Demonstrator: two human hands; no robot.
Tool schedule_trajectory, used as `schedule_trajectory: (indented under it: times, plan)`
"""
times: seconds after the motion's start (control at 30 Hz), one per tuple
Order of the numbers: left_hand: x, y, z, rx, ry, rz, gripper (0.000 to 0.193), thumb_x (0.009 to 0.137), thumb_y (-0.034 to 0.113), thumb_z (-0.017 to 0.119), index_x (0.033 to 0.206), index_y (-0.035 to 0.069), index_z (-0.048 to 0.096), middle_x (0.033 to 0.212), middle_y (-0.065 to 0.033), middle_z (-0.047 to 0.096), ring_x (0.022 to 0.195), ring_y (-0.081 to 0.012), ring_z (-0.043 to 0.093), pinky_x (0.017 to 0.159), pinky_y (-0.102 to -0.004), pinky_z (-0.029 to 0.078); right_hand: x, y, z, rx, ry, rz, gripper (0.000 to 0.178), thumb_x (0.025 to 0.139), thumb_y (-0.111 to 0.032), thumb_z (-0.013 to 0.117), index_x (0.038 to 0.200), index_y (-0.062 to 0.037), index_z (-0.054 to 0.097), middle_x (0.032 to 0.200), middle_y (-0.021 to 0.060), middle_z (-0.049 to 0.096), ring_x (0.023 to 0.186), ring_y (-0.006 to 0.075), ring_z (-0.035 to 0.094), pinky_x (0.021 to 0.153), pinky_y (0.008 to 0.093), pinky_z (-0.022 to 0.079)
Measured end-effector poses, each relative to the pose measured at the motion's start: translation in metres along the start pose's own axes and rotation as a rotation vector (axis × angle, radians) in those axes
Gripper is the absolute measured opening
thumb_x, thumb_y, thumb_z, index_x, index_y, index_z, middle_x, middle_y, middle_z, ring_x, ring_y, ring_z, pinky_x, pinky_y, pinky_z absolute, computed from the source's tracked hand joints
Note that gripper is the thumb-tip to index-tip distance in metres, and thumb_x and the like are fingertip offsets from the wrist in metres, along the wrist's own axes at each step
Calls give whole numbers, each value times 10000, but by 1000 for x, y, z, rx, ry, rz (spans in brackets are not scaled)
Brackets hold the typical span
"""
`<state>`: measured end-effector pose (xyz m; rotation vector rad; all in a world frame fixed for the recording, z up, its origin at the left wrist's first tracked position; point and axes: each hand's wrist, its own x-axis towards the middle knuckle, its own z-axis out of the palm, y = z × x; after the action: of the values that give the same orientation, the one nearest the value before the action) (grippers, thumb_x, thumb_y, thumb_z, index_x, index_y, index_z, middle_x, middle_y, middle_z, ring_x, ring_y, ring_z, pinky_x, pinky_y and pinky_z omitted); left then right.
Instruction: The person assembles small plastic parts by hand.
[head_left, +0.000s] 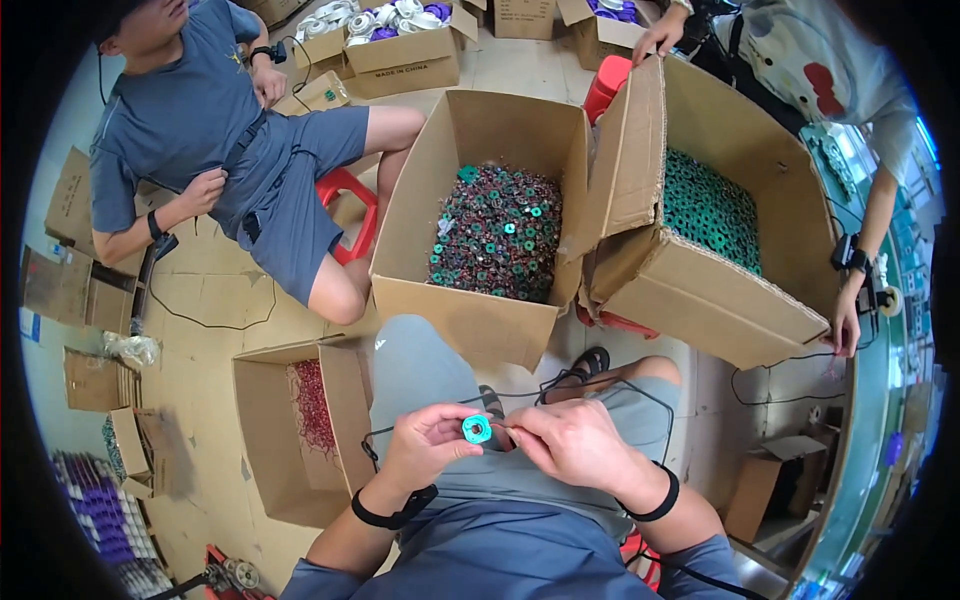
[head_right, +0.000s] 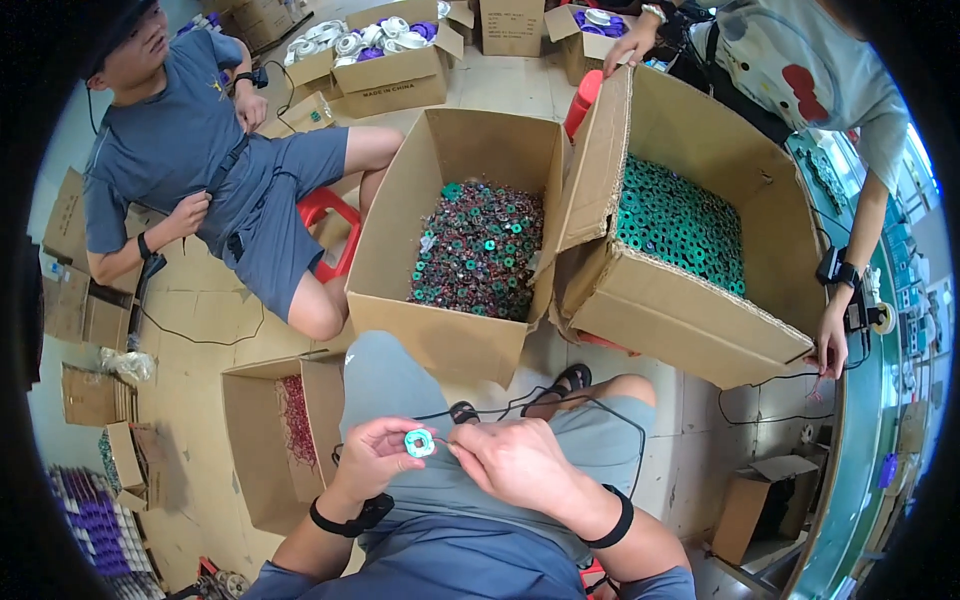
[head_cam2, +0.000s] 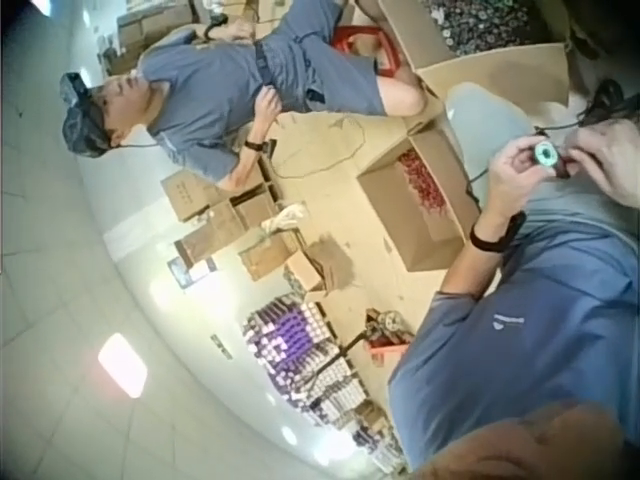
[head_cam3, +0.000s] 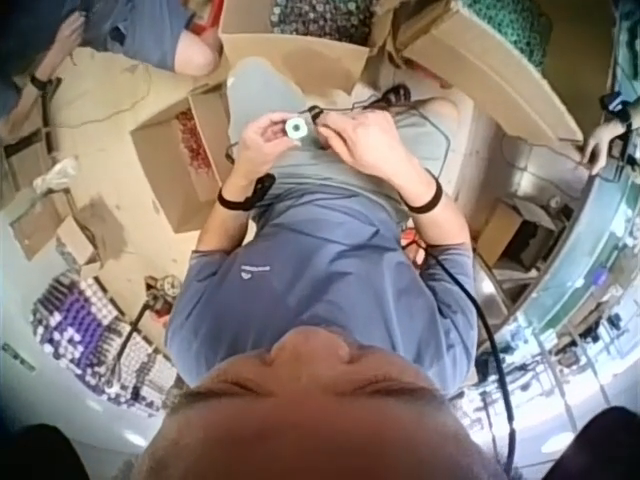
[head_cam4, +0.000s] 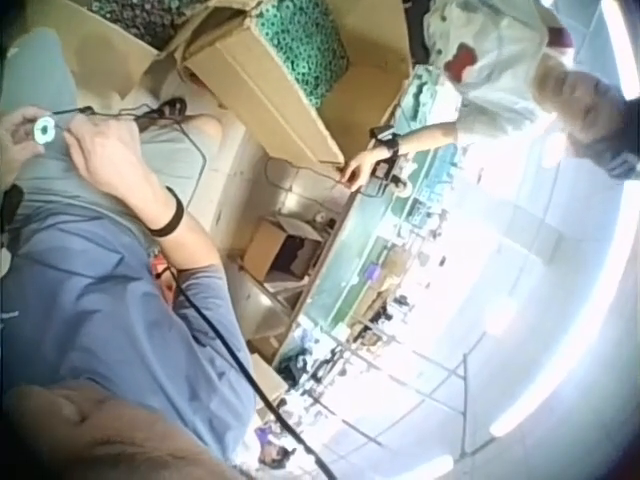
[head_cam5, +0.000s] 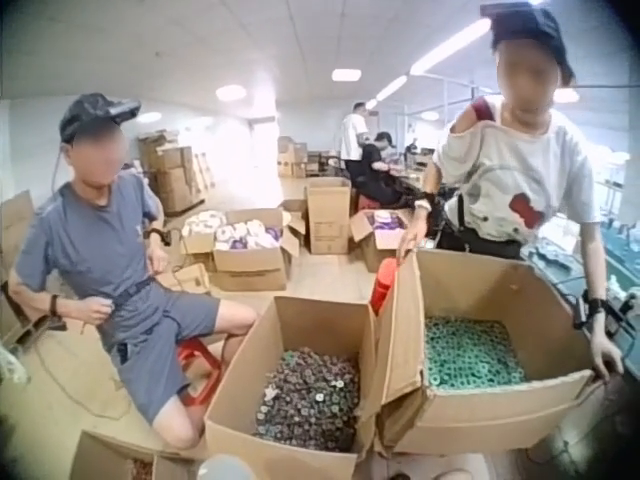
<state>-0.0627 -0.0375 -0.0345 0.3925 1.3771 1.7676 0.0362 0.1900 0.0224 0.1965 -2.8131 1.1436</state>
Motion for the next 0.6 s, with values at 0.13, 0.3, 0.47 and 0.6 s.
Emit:
schedule_trajectory:
  times: [0.13,0.3,0.47,0.6]
  plan:
    - [-5,1,5,22,-15,-23,456,810,-76,786,1234,-52,620,1193,-203,697,1079,-258,703,920,-353,597,-3,6,6,-28,37,-66,102,893,-162,690,932,-87,634,722,79,603,673,284,655,554,407,514]
    - [-5,-1,8,-21,30,43,418,820,-70,778,1213,-49,638,1185,-207,702,1054,-264,713,920,-364,598,-9,0,3,-16,-30,-62,85,861,-115,700,938,-90,676,753,74,600,699,285,638,591,412,508]
    - [-8,4,6,-5,-30,-23,419,841,-58,775,1235,-63,636,1184,-161,708,1068,-203,697,946,-336,583,-8,2,0,-45,31,-109,82,834,-108,709,906,-93,672,746,73,600,679,281,634,575,412,498]
    - [-3,3,9,21,-43,44,403,841,-72,768,1226,-53,650,1169,-149,713,1056,-194,699,941,-330,585,-12,0,14,-85,17,-120,92,838,-108,680,826,-89,591,674,64,551,631,274,629,549,400,494]
